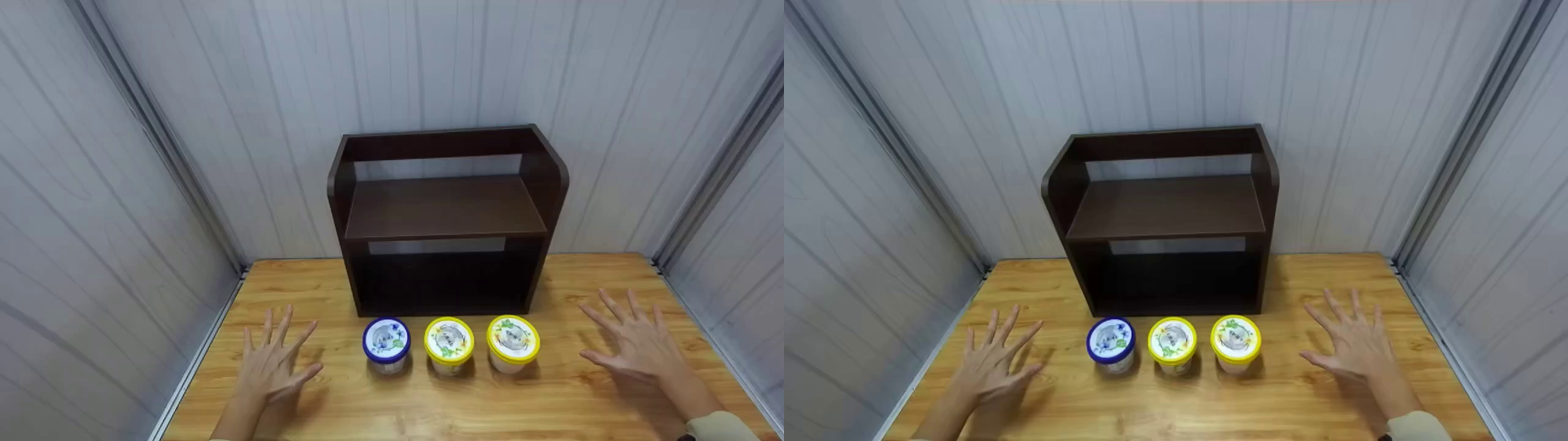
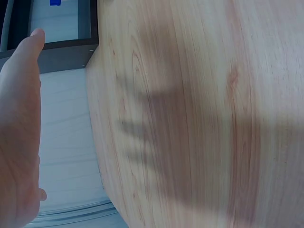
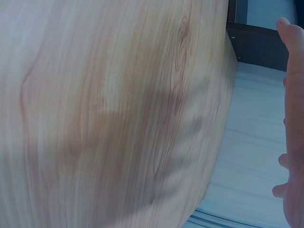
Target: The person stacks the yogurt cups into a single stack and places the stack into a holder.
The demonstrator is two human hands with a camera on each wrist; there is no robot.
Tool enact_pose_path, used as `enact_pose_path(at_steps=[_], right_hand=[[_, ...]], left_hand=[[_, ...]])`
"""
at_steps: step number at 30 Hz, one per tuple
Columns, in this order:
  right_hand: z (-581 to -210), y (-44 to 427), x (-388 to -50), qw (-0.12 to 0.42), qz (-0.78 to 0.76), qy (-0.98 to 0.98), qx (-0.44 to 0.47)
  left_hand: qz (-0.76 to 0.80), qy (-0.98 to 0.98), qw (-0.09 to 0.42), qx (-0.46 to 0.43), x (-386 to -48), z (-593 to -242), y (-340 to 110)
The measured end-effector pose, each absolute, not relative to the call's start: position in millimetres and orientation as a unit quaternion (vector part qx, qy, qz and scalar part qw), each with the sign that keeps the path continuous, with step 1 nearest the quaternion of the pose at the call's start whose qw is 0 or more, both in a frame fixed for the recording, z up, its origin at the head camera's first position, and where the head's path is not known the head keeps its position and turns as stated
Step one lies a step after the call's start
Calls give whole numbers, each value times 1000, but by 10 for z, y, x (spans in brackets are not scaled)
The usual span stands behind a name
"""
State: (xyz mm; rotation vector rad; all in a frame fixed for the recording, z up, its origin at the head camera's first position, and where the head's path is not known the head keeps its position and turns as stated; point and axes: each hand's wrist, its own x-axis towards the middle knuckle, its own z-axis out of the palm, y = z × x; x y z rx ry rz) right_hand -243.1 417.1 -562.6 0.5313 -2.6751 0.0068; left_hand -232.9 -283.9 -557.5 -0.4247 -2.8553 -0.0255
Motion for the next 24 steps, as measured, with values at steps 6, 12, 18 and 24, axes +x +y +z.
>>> enact_pose_path(at_steps=[6,12,18,24], right_hand=[[-5625,4185,-2416,203,-4,-961,189],[-5557,4084,-2461,211,-20,-957,198],[-5472,3918,-2496,220,-15,-953,206],[-5397,3738,-2498,225,7,-949,220]], left_hand=[[0,-977,150,-153,-2325,-5575,-2811],[-6,-976,153,-152,-2340,-5530,-2733],[-26,-979,131,-156,-2414,-5473,-2565],[-52,-973,142,-176,-2470,-5475,-2370]])
